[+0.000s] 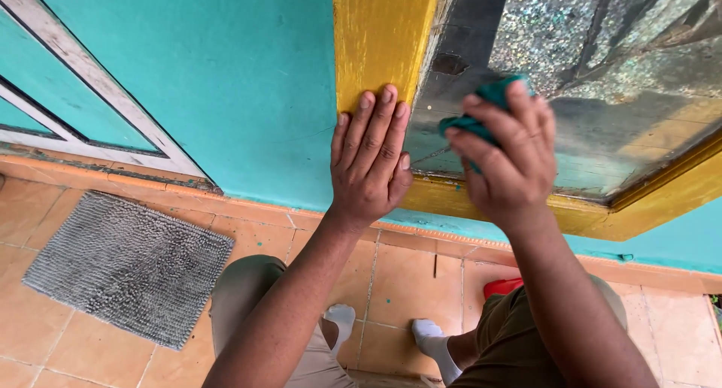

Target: The person wipes a glass window pane using a blue cloth. They hold the yellow window frame with one hand while scrubbing the glass with the other, focusing on the lower section of the pane.

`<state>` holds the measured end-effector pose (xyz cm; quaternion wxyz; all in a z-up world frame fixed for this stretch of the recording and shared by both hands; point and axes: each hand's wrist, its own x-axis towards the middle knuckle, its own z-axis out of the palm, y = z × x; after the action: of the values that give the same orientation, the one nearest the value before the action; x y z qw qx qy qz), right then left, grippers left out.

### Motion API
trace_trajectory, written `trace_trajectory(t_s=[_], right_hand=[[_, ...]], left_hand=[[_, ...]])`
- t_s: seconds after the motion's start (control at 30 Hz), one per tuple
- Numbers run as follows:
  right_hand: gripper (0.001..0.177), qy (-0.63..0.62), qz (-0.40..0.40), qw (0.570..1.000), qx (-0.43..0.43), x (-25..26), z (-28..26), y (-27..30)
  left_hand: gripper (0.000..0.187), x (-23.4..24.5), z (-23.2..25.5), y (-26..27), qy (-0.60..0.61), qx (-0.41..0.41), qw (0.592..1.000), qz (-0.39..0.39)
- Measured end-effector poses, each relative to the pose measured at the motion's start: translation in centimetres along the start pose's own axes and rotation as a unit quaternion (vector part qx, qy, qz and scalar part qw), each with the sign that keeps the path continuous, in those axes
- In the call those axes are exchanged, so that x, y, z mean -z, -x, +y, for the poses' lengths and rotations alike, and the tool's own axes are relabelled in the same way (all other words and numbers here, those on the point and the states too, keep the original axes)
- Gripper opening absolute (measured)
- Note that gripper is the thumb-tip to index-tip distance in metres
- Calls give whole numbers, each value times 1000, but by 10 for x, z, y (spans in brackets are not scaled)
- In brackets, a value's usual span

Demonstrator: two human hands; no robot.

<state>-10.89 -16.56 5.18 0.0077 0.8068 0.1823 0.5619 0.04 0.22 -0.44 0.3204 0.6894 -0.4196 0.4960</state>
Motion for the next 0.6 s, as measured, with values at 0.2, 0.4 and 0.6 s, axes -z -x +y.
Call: trace_trajectory(t_s=[0.2, 0.4, 0.6], right_hand=[[31, 3, -37, 999, 38, 1, -4, 10], [7, -23, 1, 999, 28, 22, 24, 6], [22, -11, 136, 990, -38, 56, 53, -7]], left_hand=[[50, 3, 2, -2, -5, -1, 1000, -1], [49, 0, 0, 1, 11, 2, 1000, -7], [50, -3, 4, 7, 15, 6, 1000, -1]])
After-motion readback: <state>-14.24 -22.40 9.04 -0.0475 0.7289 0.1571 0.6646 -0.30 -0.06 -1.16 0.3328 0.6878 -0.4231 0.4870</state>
